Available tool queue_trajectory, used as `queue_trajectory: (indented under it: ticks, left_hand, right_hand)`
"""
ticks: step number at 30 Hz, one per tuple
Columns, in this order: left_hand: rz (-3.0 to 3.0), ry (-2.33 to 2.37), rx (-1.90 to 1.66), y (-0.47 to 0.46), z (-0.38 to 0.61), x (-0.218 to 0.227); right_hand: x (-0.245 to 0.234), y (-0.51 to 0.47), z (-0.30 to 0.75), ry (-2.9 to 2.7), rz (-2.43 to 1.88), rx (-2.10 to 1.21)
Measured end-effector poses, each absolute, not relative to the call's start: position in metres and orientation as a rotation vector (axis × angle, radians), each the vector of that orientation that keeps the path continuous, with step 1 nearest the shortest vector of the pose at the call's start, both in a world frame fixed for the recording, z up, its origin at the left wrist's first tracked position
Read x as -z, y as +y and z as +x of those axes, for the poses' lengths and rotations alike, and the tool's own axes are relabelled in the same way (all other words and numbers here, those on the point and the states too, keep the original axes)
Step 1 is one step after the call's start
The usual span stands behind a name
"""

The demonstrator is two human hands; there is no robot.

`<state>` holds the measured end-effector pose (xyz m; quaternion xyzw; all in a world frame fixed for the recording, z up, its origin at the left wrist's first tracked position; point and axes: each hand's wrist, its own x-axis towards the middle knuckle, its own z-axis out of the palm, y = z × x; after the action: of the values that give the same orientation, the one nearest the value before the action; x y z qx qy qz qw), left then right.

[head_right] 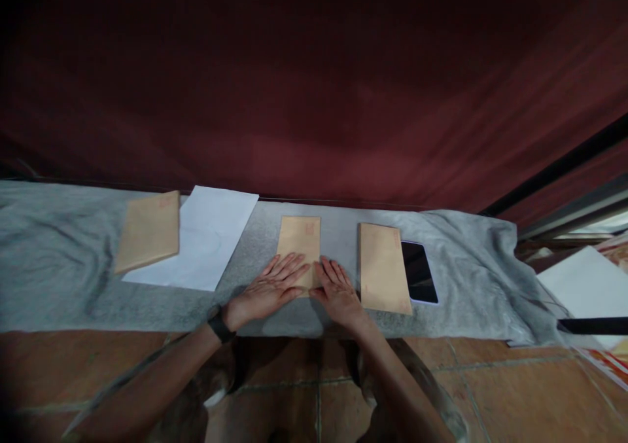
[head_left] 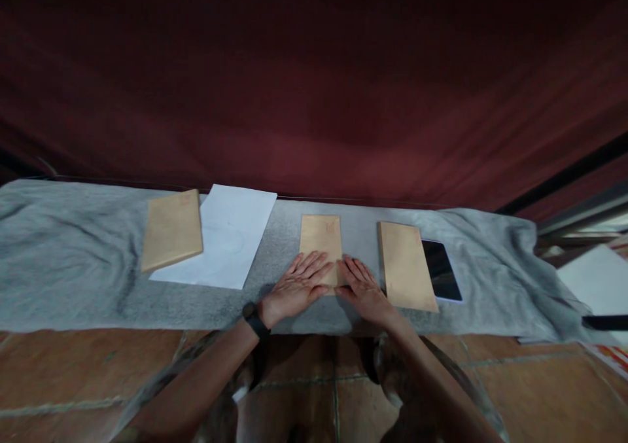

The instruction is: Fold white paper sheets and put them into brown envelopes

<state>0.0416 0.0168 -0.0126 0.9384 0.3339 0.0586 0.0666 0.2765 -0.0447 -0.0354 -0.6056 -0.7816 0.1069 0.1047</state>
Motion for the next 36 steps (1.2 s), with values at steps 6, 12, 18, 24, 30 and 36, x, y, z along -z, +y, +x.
queue_trajectory:
  ticks: [6, 12, 18, 24, 30, 36]
  left_hand:
    - [2.788, 1.060, -0.109, 0.020, 0.024, 0.012]
    - [2.822, 1.095, -0.087, 0.020, 0.023, 0.013]
    - [2.875, 1.110, -0.061, 0.018, 0.023, 0.016]
    - [2.848, 1.190, -0.143, 0.013, 0.017, 0.016]
    - [2.821, 1.191, -0.197, 0.014, 0.012, 0.016]
    - [2.802, 1.192, -0.140, 0.014, 0.013, 0.013]
  right_hand:
    - [0.034, -0.041, 0.293, -2.294, -1.711, -0.409]
    - [0.021, -0.043, 0.259, -2.119, -1.630, -0.279]
    - [0.029, -0.060, 0.200, -2.257, -1.553, -0.082]
    - [0.038, -0.053, 0.210, -2.162, -1.771, 0.057]
    - [0.038, -0.041, 0.229, -2.127, -1.877, 0.067]
    - [0.043, -0.036, 0.235, -2.124, -1.873, 0.111]
